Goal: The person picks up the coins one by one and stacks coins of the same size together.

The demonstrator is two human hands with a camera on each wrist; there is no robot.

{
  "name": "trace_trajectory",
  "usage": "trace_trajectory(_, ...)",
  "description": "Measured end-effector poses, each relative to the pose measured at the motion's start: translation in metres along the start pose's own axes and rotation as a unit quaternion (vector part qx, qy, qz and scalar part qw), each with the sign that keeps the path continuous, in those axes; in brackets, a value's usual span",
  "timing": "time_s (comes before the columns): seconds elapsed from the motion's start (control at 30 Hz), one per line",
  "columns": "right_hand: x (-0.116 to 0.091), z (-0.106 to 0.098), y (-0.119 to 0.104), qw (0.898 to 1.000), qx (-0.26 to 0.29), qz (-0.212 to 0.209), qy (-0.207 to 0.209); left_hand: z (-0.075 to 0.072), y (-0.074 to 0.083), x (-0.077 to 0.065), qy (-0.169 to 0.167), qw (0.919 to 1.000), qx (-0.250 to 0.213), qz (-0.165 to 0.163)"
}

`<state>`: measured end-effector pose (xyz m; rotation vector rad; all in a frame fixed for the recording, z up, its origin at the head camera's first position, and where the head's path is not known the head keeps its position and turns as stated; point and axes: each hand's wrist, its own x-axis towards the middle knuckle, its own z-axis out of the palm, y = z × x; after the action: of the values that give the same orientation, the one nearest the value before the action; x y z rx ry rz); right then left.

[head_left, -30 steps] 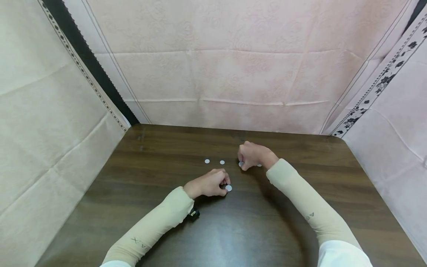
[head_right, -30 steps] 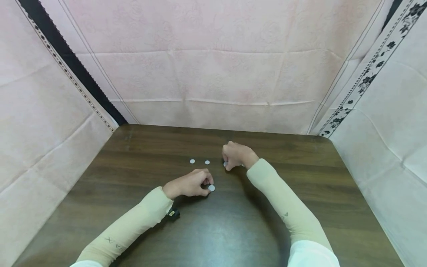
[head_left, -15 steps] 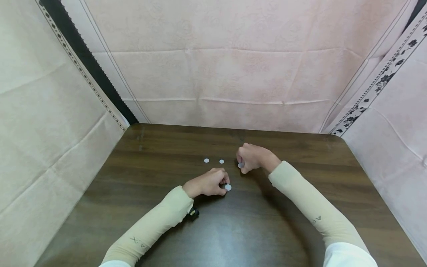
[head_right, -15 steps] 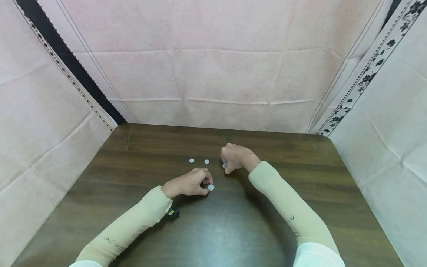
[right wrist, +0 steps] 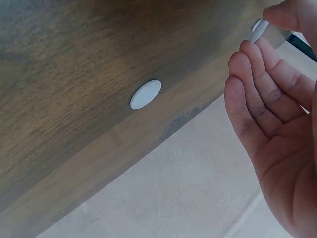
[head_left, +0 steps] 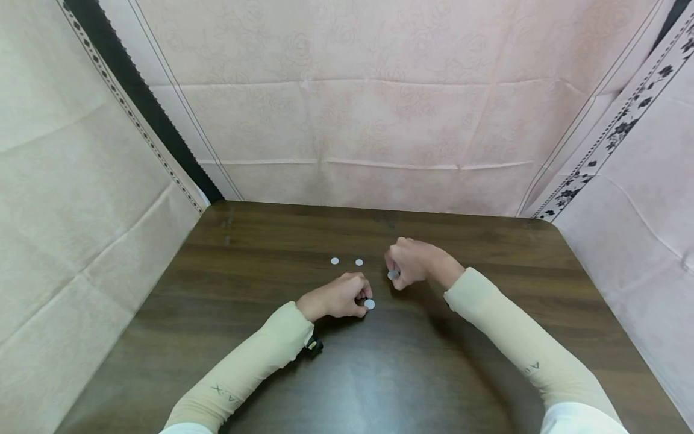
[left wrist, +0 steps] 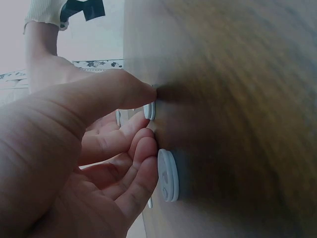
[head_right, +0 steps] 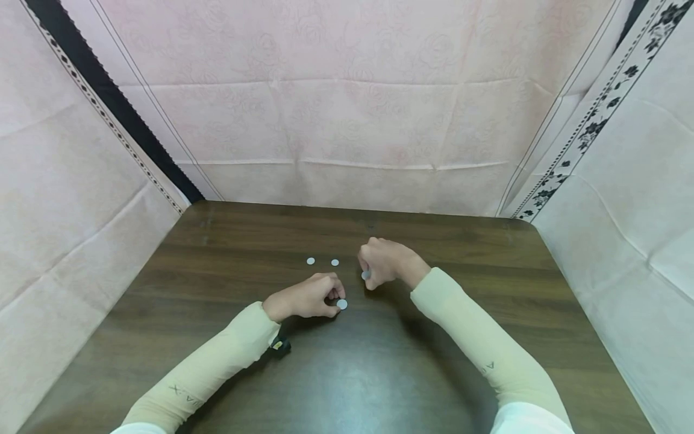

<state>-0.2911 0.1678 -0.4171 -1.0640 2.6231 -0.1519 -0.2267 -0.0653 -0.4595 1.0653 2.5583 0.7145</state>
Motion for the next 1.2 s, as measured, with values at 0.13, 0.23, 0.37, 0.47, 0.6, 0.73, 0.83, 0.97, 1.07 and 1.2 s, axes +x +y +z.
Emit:
trace_trajectory(0.13, -0.007, 0.001, -0.005, 1.000, 0.000, -0.008, 0.006, 0.000, 0.000, 0.000, 0.002, 1.0000, -0.004, 0.003)
trace_trajectory(0.23, -0.011, 0.002, -0.009, 1.000, 0.002, -0.017, 0.011, 0.000, 0.000, -0.001, 0.002, 1.0000, -0.006, 0.002)
trace_trajectory(0.37, -0.016, 0.006, -0.014, 0.999, 0.001, -0.027, 0.017, 0.001, 0.000, -0.001, 0.002, 1.0000, -0.005, 0.001)
trace_trajectory(0.47, -0.019, 0.009, -0.018, 0.999, 0.002, -0.031, 0.018, 0.000, 0.000, -0.001, 0.003, 1.0000, -0.005, 0.004)
trace_trajectory(0.6, -0.023, 0.012, -0.022, 0.999, 0.005, -0.029, 0.015, 0.000, 0.001, -0.001, -0.001, 1.0000, -0.006, -0.001)
trace_trajectory(0.73, -0.027, 0.014, -0.025, 1.000, 0.011, -0.024, 0.012, 0.000, 0.000, -0.001, -0.003, 1.0000, -0.005, -0.003)
trace_trajectory(0.83, -0.030, 0.016, -0.026, 0.999, 0.014, -0.027, 0.014, -0.001, 0.001, -0.001, -0.004, 1.0000, -0.006, -0.003)
trace_trajectory(0.97, -0.033, 0.020, -0.028, 0.999, 0.013, -0.034, 0.018, -0.001, 0.002, -0.001, -0.006, 0.9999, -0.003, -0.009)
trace_trajectory(1.07, -0.033, 0.023, -0.028, 0.999, 0.010, -0.036, 0.022, -0.001, 0.002, -0.001, -0.005, 0.9999, -0.002, -0.012)
trace_trajectory(1.2, -0.035, 0.028, -0.029, 0.999, 0.009, -0.044, 0.031, -0.001, 0.002, -0.001, -0.004, 0.9999, 0.000, -0.011)
